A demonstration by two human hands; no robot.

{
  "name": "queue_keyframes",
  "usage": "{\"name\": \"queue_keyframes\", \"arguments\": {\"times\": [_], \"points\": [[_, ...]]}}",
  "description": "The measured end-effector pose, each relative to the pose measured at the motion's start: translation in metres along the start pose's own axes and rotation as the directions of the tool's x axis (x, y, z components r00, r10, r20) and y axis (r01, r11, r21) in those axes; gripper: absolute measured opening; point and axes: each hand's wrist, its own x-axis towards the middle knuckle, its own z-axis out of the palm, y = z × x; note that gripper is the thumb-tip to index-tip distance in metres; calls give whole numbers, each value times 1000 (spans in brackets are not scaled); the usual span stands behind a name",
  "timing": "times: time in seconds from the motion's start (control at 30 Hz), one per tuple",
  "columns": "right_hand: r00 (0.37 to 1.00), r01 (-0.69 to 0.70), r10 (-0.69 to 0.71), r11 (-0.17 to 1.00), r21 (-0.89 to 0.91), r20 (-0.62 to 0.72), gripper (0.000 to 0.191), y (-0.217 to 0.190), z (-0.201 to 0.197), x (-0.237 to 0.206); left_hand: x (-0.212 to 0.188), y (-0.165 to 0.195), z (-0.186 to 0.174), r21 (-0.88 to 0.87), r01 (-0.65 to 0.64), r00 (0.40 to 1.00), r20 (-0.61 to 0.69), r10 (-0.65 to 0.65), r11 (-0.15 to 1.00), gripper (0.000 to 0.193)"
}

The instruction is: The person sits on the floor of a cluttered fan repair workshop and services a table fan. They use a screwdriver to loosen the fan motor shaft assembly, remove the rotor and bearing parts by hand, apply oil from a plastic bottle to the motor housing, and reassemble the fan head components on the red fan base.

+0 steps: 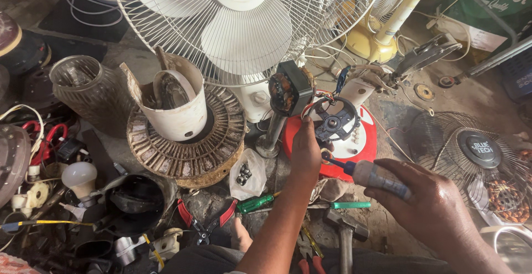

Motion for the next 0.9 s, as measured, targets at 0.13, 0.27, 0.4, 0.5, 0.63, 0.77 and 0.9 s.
{"name": "queue_keyframes", "arguments": {"times": [0.13, 0.27, 0.4, 0.5, 0.63, 0.77, 0.9], "points": [[998, 52, -51, 998, 17, -48, 59, -4, 1, 4, 0, -1, -1, -20, 0, 1000, 23, 0, 1000, 53], [995, 71, -69, 997, 27, -74, 53, -5, 0, 6, 0, -1, -2, -3, 32, 999, 27, -32, 999, 55], [998, -5, 4, 1000, -13, -56, 54, -5, -3, 6, 2, 0, -1, -3, 65, 998, 10, -65, 998, 54], [997, -62, 62, 998, -17, -37, 56, -7, -4, 6, 2, 1, 0, -31, 80, 997, -4, -80, 996, 53], [994, -112, 112, 994, -9, -14, 58, -9, -4, 6, 2, 1, 1, -26, 74, 997, -29, -75, 997, 52], [998, 8, -7, 1000, 23, -63, 52, -9, 0, 6, 1, -1, -1, -60, 59, 998, 4, -59, 996, 52], [996, 33, -30, 999, 37, -85, 53, -8, 3, 5, 0, -1, -3, -63, 42, 999, 29, -41, 997, 53]]}}
